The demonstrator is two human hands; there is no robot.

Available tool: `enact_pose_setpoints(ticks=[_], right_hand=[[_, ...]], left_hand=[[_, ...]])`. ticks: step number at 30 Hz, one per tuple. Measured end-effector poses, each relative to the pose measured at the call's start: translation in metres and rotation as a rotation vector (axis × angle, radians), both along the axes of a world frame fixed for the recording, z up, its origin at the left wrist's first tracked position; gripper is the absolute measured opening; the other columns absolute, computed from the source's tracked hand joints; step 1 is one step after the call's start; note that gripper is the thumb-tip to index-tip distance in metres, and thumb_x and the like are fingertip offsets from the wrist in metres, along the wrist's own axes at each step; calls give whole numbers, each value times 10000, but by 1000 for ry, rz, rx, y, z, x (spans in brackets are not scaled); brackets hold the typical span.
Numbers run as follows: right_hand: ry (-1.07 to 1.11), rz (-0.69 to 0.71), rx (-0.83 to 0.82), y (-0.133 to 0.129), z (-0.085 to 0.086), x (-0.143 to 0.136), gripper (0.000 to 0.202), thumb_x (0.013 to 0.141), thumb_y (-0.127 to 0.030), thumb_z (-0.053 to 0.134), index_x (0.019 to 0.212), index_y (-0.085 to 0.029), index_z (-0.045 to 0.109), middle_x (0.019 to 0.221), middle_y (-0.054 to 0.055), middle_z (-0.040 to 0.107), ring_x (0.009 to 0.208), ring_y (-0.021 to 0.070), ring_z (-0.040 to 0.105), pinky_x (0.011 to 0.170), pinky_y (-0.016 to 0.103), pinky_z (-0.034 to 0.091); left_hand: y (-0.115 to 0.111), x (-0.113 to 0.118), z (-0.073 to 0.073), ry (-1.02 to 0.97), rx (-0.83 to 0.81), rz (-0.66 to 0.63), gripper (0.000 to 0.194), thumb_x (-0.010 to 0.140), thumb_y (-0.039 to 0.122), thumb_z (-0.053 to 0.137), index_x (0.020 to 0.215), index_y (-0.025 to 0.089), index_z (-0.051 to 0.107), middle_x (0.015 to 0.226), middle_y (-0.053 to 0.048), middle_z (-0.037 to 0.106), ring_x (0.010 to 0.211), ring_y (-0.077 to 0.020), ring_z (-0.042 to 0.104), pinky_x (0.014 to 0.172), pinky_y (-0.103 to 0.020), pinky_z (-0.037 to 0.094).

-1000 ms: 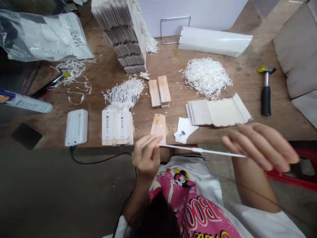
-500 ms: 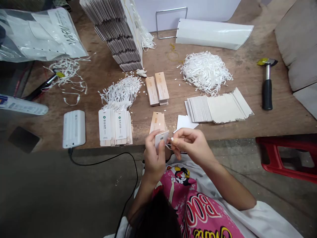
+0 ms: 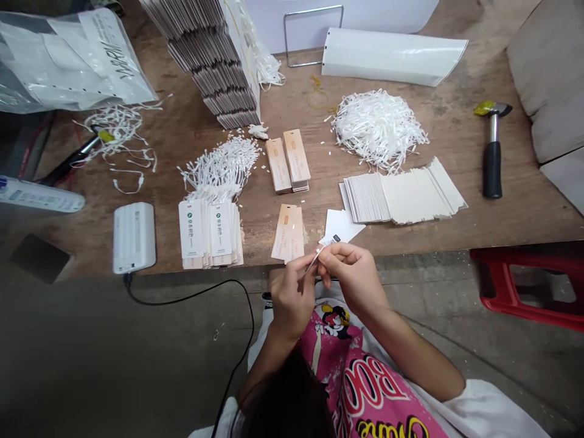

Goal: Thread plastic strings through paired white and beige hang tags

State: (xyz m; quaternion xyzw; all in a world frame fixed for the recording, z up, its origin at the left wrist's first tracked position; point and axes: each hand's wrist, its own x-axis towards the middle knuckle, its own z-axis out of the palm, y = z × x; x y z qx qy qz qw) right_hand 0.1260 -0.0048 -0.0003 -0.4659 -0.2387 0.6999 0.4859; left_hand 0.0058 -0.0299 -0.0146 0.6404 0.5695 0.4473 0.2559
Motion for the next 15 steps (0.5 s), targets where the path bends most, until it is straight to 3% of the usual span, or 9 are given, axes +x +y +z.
enact_pose_setpoints(ticks=[5,9,13,15], right_hand=[[-80,-163,13,-12,1,-3,287,679,-287,813,774,-209,554,485,-51,623,380,100,526,410,202,445],[-254,-184,159,-19,6,3,334,738,-247,771,1053,-271,662,505,-61,611,404,125,526,428,249,457],[-552,-164,361,-15,8,16,119,729,-222,778,837,-273,782,695,14,640,636,150,578,560,286,488],[-517,-136,371,-10,8,22,101,703,-228,800,789,-279,785,792,27,613,726,150,565,591,278,486]], left_hand=[[-3,0,2,-11,-65,-66,201,896,172,583,1076,214,663,909,-27,765,747,-145,728,690,-210,562],[-6,-1,3,-72,-151,-133,214,909,227,569,1086,226,689,909,-30,762,733,-147,716,696,-221,562],[-4,-1,8,-234,-319,-192,215,902,284,582,1068,202,692,945,-37,759,791,-156,716,717,-221,559],[-3,0,9,-344,-433,-178,227,894,321,592,1046,186,692,936,-40,758,801,-164,715,726,-230,557]])
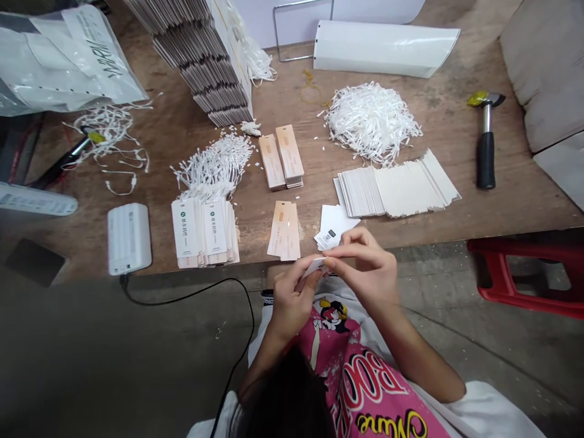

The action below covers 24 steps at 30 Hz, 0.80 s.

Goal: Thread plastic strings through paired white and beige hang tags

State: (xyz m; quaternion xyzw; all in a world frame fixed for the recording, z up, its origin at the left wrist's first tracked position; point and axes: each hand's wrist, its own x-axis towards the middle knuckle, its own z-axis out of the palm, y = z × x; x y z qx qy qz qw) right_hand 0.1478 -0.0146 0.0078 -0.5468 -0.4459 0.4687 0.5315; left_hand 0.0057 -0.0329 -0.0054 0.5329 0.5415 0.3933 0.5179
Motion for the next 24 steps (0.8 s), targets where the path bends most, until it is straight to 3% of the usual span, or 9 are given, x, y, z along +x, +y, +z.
enact_pose_setpoints(ticks=[5,9,12,16,20,24], right_hand=[[335,42,-43,11,8,12,60,725,-229,789,758,-267,755,733,-6,636,651,102,572,569,226,487],[432,-6,-44,13,26,19,92,714,-246,794,771,-233,722,633,-22,650,508,89,555,437,198,446],[484,56,-92,12,31,21,108,711,-240,791,784,-219,714,659,-10,688,513,100,597,457,211,490],[536,165,-261,4,14,21,125,723,-269,785,777,-179,716,675,21,716,509,110,626,487,227,530],[500,230,-449,-7,-9,18,235,696,-239,815,897,-170,715,717,42,741,555,130,673,517,224,552],[406,168,-449,-13,-15,13,186,708,-272,807,840,-166,732,718,53,747,633,155,709,581,233,576]], left_hand=[[1,3,-6,-111,-178,29,273,863,359,624,1051,168,669,903,-56,753,798,-182,709,759,-271,553],[1,2,-11,-135,-247,40,328,847,401,634,1060,151,650,907,-76,746,769,-178,697,730,-263,550],[2,0,-12,-226,-305,31,367,830,416,654,1075,144,636,923,-84,740,779,-175,694,713,-253,554],[4,-2,-14,-369,-350,32,368,830,409,659,1092,152,627,979,-92,730,794,-180,696,695,-257,561],[6,-1,-15,-416,-343,80,316,826,386,671,1044,158,652,923,-67,730,748,-150,676,656,-205,528],[6,4,-13,-342,-348,153,294,803,399,693,954,148,662,845,-46,721,687,-139,652,605,-193,501]])
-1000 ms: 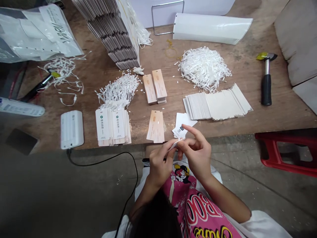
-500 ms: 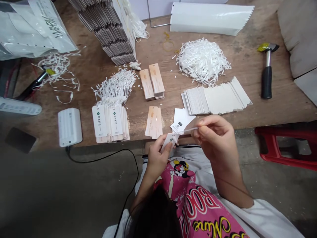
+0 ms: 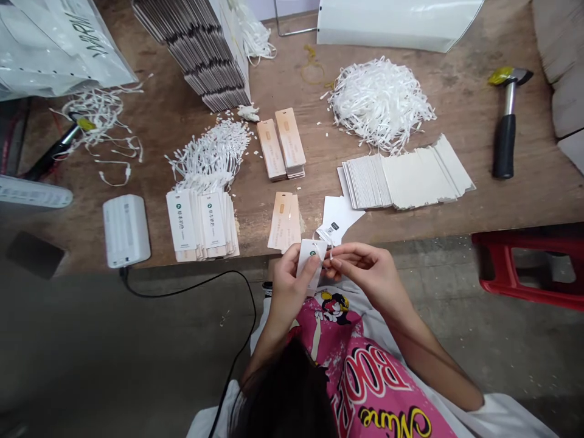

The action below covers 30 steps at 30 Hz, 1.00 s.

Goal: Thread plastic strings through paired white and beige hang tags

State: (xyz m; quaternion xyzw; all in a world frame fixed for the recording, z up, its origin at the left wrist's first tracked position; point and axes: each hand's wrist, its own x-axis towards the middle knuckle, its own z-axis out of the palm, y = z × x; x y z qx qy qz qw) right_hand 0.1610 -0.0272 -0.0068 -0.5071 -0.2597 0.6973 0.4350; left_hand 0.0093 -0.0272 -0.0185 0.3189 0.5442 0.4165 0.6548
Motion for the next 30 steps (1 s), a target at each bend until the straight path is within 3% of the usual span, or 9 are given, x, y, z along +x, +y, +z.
enact_pose_setpoints(ticks=[10,17,20,23,30], right_hand=[[-115,-78,58,-5,3,-11,127,704,-246,791,809,-185,751,669,17,729,575,122,679,585,213,580],[-87,-72,5,-4,4,-13,152,680,-242,804,755,-159,700,620,18,708,545,125,674,502,186,537],[-80,-55,6,-4,4,-11,188,666,-240,815,765,-154,680,600,9,692,534,122,662,489,182,519],[-108,-11,41,-4,2,-6,166,737,-276,766,801,-158,668,614,7,681,531,119,649,477,188,501],[-334,27,205,-3,3,6,63,784,-234,726,775,-175,705,744,24,686,633,107,632,545,195,504]], left_hand=[[-1,5,2,249,98,-36,210,842,339,643,903,142,681,751,-13,682,652,-121,591,598,-188,455],[-4,2,5,301,233,-122,177,883,258,563,975,151,670,860,-44,678,772,-155,610,700,-226,472],[-3,1,6,309,228,-142,183,871,294,605,979,168,681,877,-43,689,770,-151,615,692,-219,473],[-2,3,6,315,180,-121,185,849,327,647,937,172,699,854,-35,707,738,-140,628,661,-201,477],[-6,6,2,405,169,-86,187,843,343,655,934,191,713,815,-24,723,685,-146,655,645,-221,516]])
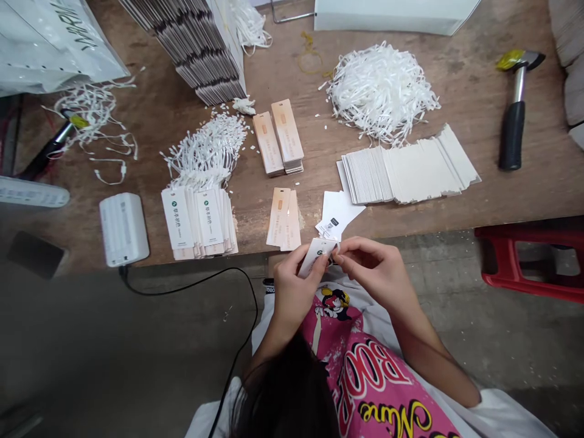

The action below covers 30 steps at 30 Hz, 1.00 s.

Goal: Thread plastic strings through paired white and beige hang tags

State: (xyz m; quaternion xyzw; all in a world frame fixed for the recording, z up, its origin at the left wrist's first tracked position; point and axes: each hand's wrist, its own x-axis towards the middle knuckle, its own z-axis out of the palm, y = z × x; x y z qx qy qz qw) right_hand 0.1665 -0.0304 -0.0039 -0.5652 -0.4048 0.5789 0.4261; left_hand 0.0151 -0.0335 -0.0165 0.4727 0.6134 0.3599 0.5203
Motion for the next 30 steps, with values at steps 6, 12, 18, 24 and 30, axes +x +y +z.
enact_pose_setpoints(ticks=[6,12,18,24,30], right_hand=[[-46,-18,122,2,-1,-3,39,815,-202,694,839,-195,724,836,35,665,685,118,630,558,218,507],[-156,-113,241,2,-8,-11,59,785,-168,716,785,-217,750,775,8,528,665,105,511,534,232,396],[-54,-127,163,-5,-9,-15,42,803,-189,703,807,-218,733,801,20,604,721,134,575,600,255,450],[20,-136,92,-9,-6,-13,34,805,-192,713,804,-223,727,825,15,618,741,121,599,633,231,487],[161,-172,-30,-17,-7,-10,48,777,-234,748,814,-221,721,898,25,675,858,148,645,755,244,540]], left_hand=[[-4,1,0,122,72,63,291,827,323,689,1108,258,646,943,-14,751,814,-160,712,728,-234,552],[-9,4,5,67,104,21,384,847,300,678,1210,278,556,951,-7,749,809,-151,721,748,-256,576],[-13,6,3,92,210,49,395,853,255,671,1220,256,524,964,-25,747,816,-154,725,736,-263,586],[-14,6,-1,190,374,22,408,841,181,683,1207,240,513,923,-8,753,811,-136,728,742,-229,581],[-15,6,-14,211,580,5,451,814,135,709,1209,222,512,1000,-36,748,843,-140,729,742,-230,589]])
